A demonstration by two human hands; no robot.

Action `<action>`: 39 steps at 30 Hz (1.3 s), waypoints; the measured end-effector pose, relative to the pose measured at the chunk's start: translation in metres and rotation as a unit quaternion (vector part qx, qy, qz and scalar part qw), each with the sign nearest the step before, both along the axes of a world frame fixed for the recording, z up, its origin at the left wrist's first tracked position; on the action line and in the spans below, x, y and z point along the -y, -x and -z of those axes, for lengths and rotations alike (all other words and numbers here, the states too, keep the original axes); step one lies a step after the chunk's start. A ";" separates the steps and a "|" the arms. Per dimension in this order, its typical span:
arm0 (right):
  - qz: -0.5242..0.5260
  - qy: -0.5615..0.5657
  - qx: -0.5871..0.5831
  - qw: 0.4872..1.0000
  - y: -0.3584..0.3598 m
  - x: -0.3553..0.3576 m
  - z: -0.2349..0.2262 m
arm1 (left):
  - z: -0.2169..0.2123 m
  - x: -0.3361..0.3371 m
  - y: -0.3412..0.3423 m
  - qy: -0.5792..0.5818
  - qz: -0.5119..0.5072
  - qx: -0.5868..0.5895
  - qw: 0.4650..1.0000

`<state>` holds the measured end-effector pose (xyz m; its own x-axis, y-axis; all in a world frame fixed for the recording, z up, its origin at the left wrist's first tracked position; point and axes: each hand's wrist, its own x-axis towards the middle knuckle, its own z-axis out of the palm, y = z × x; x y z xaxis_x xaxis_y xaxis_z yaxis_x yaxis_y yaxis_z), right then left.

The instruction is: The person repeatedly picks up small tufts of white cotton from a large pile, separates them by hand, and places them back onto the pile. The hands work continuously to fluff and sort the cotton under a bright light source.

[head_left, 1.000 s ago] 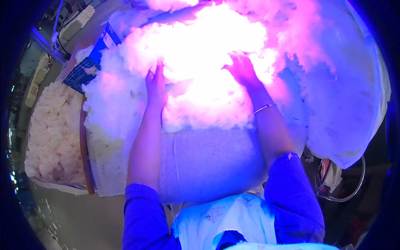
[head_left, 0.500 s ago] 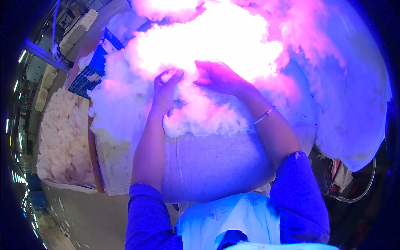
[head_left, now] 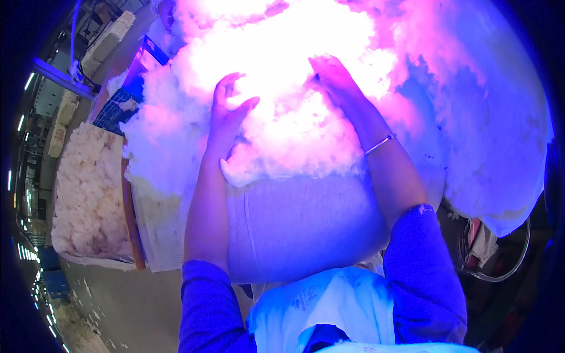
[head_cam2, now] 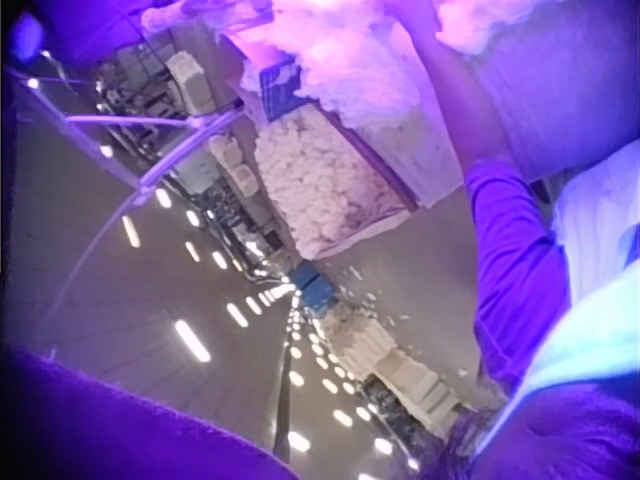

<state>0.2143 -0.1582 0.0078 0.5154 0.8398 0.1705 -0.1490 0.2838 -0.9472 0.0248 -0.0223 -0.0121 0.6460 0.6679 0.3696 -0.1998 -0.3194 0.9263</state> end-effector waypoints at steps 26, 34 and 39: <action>0.209 0.205 0.276 0.916 -0.029 -0.013 -0.003 | 0.008 -0.025 0.005 -0.135 -0.037 -0.095 0.986; 0.199 0.106 0.101 0.969 -0.054 0.034 0.035 | 0.001 -0.039 0.014 0.017 -0.133 -0.163 0.977; 0.193 0.101 0.081 0.973 -0.045 0.043 0.062 | -0.029 0.013 -0.001 -0.410 -0.118 -0.029 0.904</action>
